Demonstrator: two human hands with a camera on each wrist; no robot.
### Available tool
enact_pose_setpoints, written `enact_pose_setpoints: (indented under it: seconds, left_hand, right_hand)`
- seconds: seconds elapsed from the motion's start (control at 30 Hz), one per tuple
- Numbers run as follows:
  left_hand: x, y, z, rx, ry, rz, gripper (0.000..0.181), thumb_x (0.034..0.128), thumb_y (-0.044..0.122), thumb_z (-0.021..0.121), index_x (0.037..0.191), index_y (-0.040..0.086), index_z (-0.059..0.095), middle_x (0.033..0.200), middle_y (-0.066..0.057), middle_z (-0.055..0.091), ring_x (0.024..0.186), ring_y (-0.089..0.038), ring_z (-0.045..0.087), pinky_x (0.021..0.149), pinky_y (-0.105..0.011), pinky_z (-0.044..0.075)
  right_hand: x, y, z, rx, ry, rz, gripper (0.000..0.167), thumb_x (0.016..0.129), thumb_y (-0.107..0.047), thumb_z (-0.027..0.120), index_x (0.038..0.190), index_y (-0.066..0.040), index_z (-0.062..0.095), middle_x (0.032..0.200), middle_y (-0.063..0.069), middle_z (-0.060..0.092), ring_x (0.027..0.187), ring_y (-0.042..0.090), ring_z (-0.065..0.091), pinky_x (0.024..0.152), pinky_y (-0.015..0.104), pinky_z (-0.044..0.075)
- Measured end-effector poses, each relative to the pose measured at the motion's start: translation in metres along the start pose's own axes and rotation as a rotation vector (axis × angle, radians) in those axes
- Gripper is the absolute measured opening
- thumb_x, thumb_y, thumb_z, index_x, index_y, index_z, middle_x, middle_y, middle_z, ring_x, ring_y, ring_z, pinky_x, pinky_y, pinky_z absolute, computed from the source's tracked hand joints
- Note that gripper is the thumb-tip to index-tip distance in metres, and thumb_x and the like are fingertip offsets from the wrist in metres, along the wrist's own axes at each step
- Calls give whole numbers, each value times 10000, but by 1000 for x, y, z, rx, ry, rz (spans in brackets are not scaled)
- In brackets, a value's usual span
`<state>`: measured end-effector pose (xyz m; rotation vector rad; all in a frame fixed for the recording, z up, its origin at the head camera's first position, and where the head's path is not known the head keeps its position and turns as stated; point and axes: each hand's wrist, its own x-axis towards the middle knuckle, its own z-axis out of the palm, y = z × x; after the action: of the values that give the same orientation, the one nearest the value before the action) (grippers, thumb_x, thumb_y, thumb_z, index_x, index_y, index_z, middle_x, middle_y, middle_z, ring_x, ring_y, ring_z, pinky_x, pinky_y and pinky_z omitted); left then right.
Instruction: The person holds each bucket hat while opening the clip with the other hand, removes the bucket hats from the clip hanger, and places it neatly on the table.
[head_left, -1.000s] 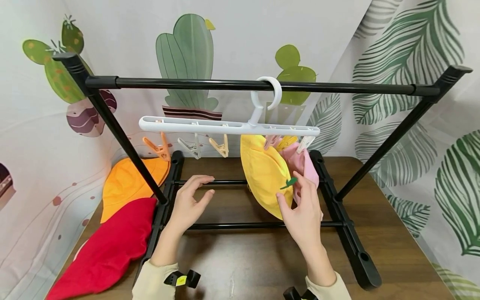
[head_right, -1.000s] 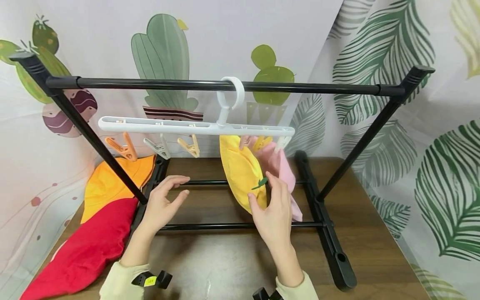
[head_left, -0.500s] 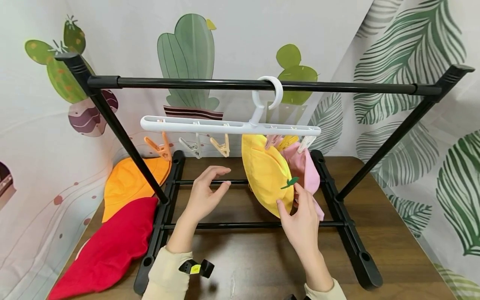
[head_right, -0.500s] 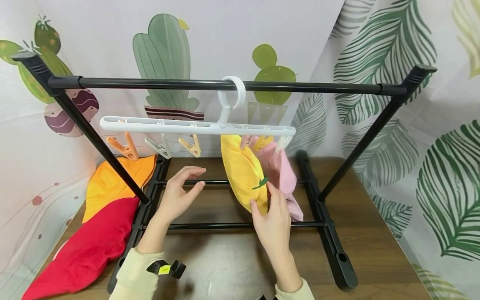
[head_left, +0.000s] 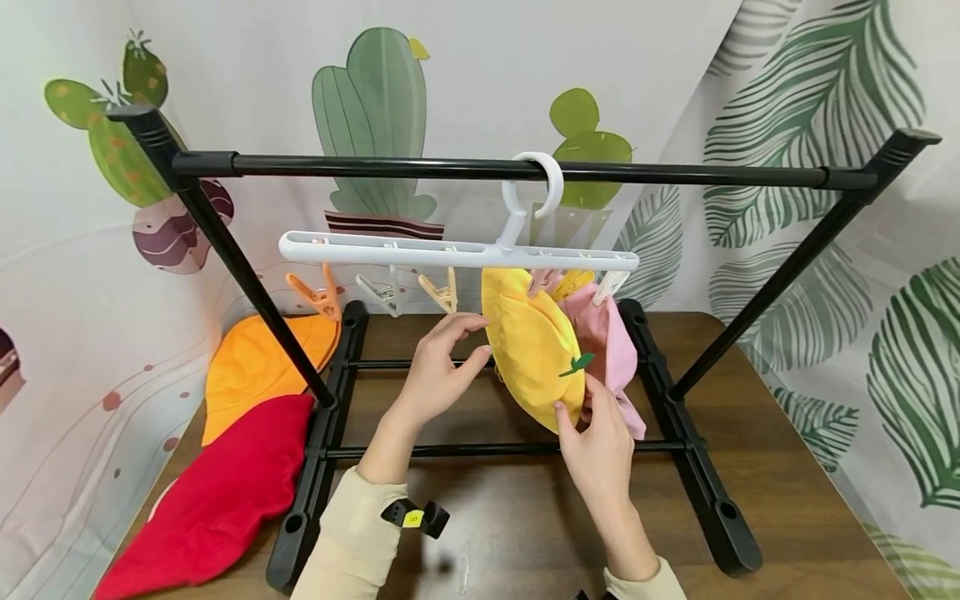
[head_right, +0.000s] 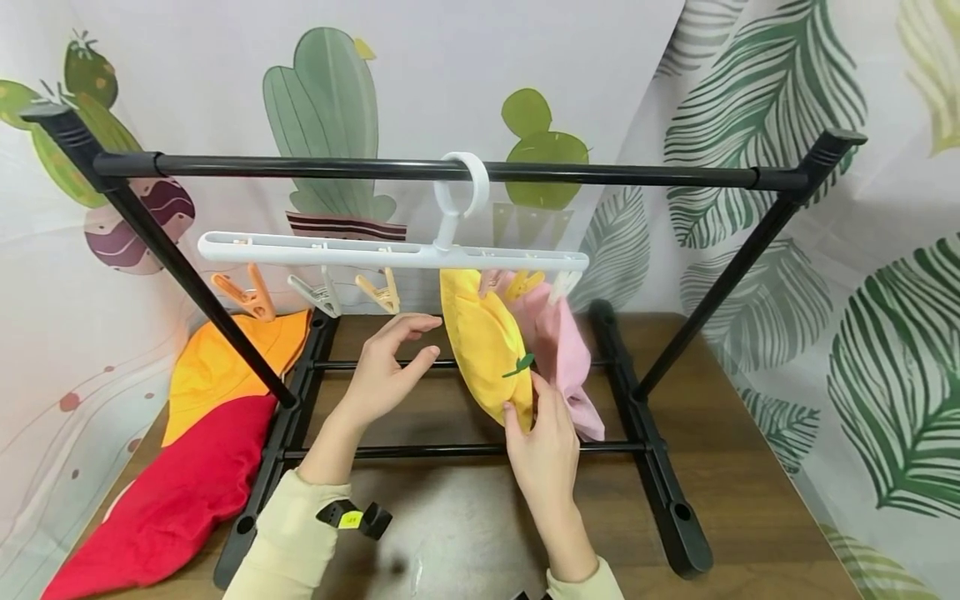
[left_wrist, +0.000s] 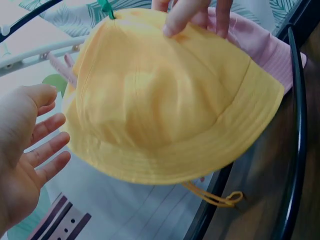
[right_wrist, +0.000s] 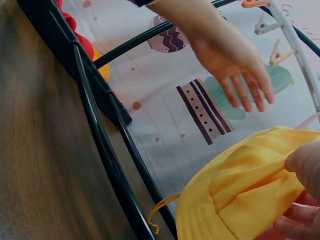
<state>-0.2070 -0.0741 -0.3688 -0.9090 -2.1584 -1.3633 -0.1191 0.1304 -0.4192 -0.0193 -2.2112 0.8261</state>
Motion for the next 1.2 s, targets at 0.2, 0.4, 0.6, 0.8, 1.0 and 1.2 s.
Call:
enact_pose_setpoints:
  seconds: [0.2, 0.4, 0.6, 0.8, 1.0, 1.2]
  left_hand:
    - [13, 4, 10, 24, -14, 11, 302, 867, 179, 606, 1149, 70, 591, 1144, -33, 585, 1032, -230, 560, 887, -353, 448]
    - [25, 6, 19, 45, 6, 20, 302, 874, 189, 595, 1163, 101, 580, 1130, -38, 580, 1024, -234, 549, 875, -342, 436]
    - [35, 11, 20, 70, 39, 10, 297, 883, 217, 584, 1163, 122, 573, 1153, -26, 567, 1073, -203, 516, 870, -373, 427]
    - [44, 16, 21, 74, 36, 2, 285, 889, 220, 586, 1159, 130, 578, 1161, -8, 568, 1106, -168, 480, 903, -362, 409]
    - [58, 17, 30, 89, 38, 86, 286, 882, 201, 585, 1155, 116, 583, 1148, -26, 585, 1072, -176, 505, 896, -319, 414]
    - [67, 22, 30, 96, 20, 56, 283, 889, 207, 581, 1162, 136, 573, 1126, -45, 582, 1057, -182, 519, 892, -333, 422]
  right_hand:
    - [-2, 0, 4, 17, 42, -19, 306, 761, -92, 700, 1041, -35, 591, 862, 75, 618, 739, 198, 602, 635, 361, 505]
    - [-3, 3, 4, -4, 109, -36, 161, 765, -44, 677, 915, -44, 619, 770, 72, 638, 690, 196, 609, 616, 344, 475]
    - [-3, 5, -3, -9, 116, -1, 103, 778, -65, 673, 868, -51, 624, 738, 78, 656, 675, 208, 608, 629, 382, 476]
    - [1, 6, -10, -5, 112, 20, 94, 792, -78, 659, 875, -41, 634, 770, 66, 645, 692, 200, 604, 660, 351, 473]
    - [4, 9, -16, -13, 150, 3, 85, 796, -61, 657, 872, -33, 631, 764, 71, 635, 666, 168, 615, 656, 186, 478]
    - [5, 11, -21, 3, 162, 14, 76, 792, -53, 661, 856, -26, 630, 753, 71, 628, 651, 151, 602, 638, 69, 442]
